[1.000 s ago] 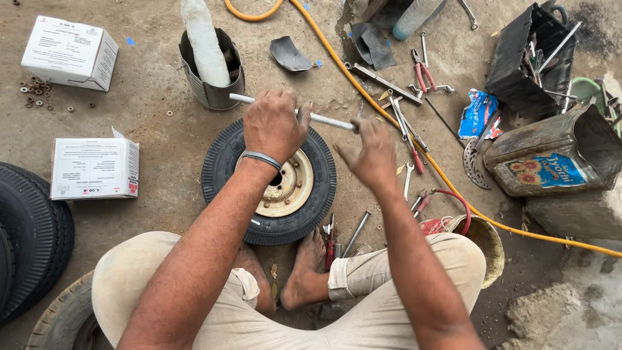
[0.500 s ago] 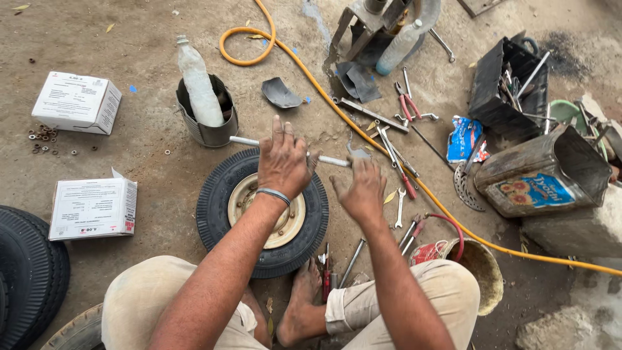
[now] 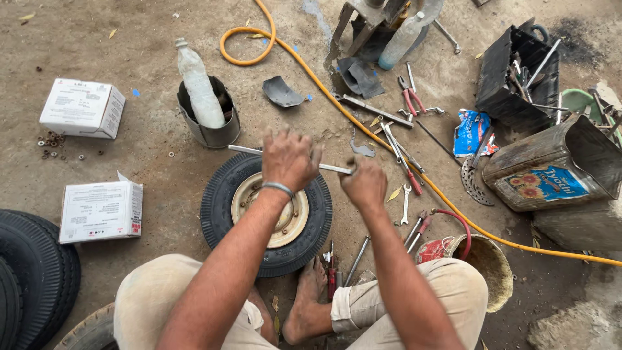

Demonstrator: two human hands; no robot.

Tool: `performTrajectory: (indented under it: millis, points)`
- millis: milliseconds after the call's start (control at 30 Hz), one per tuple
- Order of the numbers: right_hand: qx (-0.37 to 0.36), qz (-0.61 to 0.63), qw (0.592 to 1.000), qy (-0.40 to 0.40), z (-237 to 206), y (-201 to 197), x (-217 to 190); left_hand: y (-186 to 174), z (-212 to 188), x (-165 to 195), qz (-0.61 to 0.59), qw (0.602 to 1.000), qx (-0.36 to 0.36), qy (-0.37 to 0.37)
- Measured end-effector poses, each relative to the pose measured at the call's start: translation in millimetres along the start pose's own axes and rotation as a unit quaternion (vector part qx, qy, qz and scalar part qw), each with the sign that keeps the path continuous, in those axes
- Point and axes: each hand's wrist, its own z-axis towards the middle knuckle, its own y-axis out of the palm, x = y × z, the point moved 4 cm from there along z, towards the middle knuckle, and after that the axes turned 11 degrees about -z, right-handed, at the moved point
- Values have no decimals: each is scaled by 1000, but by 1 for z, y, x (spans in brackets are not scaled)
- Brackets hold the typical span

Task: The person sits on the floor and uses a metal tire lever to pry and adjust the valve stem on a small wheel. They repeatedly insert the lever into the rim, apply leverage, and reposition the tool to manipulate the valve area.

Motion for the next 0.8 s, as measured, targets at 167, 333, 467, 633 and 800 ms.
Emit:
performTrajectory:
  millis: [167, 333, 467, 633, 800]
  points:
    - [-80, -38, 996, 15, -26, 4, -13, -17, 8, -15, -48, 997, 51, -21]
    - [-165, -30, 976, -137, 3, -8, -3, -14, 4, -8, -38, 999, 19, -16]
    - [-51, 122, 956, -261, 7, -13, -11, 2, -2, -23, -78, 994, 70, 33]
    - [-77, 32, 995, -62, -40, 11, -20, 22, -7, -47, -133, 975, 159, 75]
    - [-55, 64, 991, -108, -53, -8, -29, 14, -4, -39, -139, 969, 180, 95]
